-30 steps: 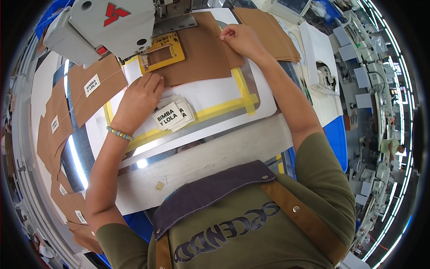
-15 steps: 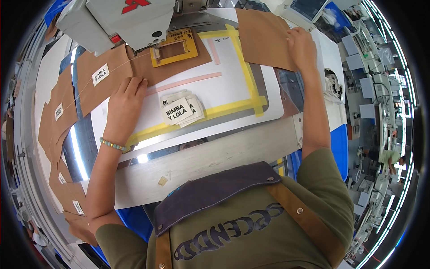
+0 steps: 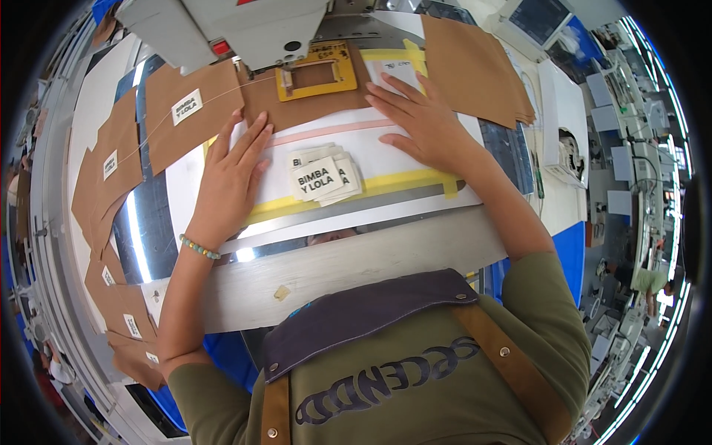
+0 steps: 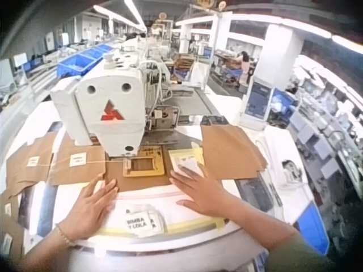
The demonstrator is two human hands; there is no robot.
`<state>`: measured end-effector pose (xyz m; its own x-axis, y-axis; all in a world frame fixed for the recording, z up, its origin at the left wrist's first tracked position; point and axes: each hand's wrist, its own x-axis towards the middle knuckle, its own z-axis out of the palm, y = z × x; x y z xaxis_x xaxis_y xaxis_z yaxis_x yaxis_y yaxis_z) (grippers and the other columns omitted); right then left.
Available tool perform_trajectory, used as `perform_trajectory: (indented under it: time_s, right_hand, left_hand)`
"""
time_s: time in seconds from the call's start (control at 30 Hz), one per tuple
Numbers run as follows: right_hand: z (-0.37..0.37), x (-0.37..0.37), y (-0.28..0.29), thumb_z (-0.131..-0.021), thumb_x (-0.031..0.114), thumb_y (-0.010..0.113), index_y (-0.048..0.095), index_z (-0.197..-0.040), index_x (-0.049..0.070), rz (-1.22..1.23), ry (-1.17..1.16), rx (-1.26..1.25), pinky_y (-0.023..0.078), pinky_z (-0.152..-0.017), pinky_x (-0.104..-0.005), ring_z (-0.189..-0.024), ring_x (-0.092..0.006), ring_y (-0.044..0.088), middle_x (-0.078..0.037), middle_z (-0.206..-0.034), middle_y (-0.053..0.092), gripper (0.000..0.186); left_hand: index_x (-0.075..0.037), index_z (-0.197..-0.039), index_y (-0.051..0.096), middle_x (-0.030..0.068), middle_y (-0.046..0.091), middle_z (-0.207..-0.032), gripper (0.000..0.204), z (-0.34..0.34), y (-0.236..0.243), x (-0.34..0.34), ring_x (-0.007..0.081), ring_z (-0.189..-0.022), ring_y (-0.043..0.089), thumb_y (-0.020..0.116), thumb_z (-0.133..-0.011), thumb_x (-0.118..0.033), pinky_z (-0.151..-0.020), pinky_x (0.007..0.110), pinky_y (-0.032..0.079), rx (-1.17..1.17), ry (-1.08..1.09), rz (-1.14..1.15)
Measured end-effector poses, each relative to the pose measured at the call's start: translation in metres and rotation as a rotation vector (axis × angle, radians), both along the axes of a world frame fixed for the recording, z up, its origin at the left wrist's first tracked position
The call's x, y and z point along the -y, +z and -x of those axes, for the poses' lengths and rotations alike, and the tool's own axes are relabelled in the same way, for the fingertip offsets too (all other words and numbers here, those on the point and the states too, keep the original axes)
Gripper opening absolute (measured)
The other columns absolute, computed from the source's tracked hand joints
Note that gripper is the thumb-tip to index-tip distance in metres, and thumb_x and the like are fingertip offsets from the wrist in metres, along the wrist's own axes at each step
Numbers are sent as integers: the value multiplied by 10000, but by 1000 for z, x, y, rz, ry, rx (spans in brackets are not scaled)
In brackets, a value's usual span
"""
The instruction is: Sewing brand labels onto leather panels using an automated industrial sewing machine in a workshop environment.
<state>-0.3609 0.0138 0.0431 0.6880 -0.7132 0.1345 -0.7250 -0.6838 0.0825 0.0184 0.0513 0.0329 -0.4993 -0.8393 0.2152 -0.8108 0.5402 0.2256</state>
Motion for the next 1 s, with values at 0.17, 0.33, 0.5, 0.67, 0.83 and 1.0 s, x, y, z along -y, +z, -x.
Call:
perform_trajectory:
  time_s: [0.17,0.33,0.5,0.67,0.83,1.0]
  right_hand:
    - [-1,-19,6,-1103,475,584,484,-1628,65,-71,-17,36,189,-1348,-572,-1639,-254,320,-70,-1716,461,674]
    - [7,-18,2,-1096,461,592,470,-1638,69,-72,-33,291,208,-1336,-575,-1630,-298,341,-76,-1723,453,680]
    - [1,-14,3,-1095,462,588,382,-1695,112,-118,20,201,169,-1353,-587,-1654,-312,280,-67,-1751,412,724]
    - [-2,-8,-7,-1107,471,567,314,-1722,125,-146,-27,268,149,-1361,-587,-1658,-314,263,-76,-1738,431,749]
    - [2,-11,-9,-1117,459,561,316,-1722,133,-145,-62,288,167,-1354,-585,-1640,-325,294,-93,-1704,475,729]
    - [2,-12,-8,-1094,423,587,416,-1685,141,-147,-62,362,209,-1336,-578,-1590,-370,373,-175,-1692,461,677]
  left_hand:
    - [-115,-1622,527,27,452,-1737,557,-4,3,-2,344,-1661,266,613,-1073,-142,-1346,512,258,5,-37,-42]
    - [-114,-1606,546,42,498,-1702,578,-2,5,-2,358,-1640,309,667,-1043,-151,-1322,514,311,-120,13,14]
    - [-117,-1644,501,54,507,-1699,619,-3,-2,2,363,-1636,324,653,-1045,-134,-1317,515,320,-95,41,-25]
    - [-147,-1657,488,23,464,-1729,633,-2,-1,4,340,-1634,324,665,-1054,-219,-1320,513,302,13,60,21]
    - [-162,-1663,485,12,455,-1737,613,-1,-5,5,333,-1639,316,629,-1075,-260,-1332,524,262,17,42,-3]
    - [-168,-1671,475,11,446,-1743,612,-4,-6,5,326,-1641,314,613,-1084,-271,-1339,518,250,-1,41,-14]
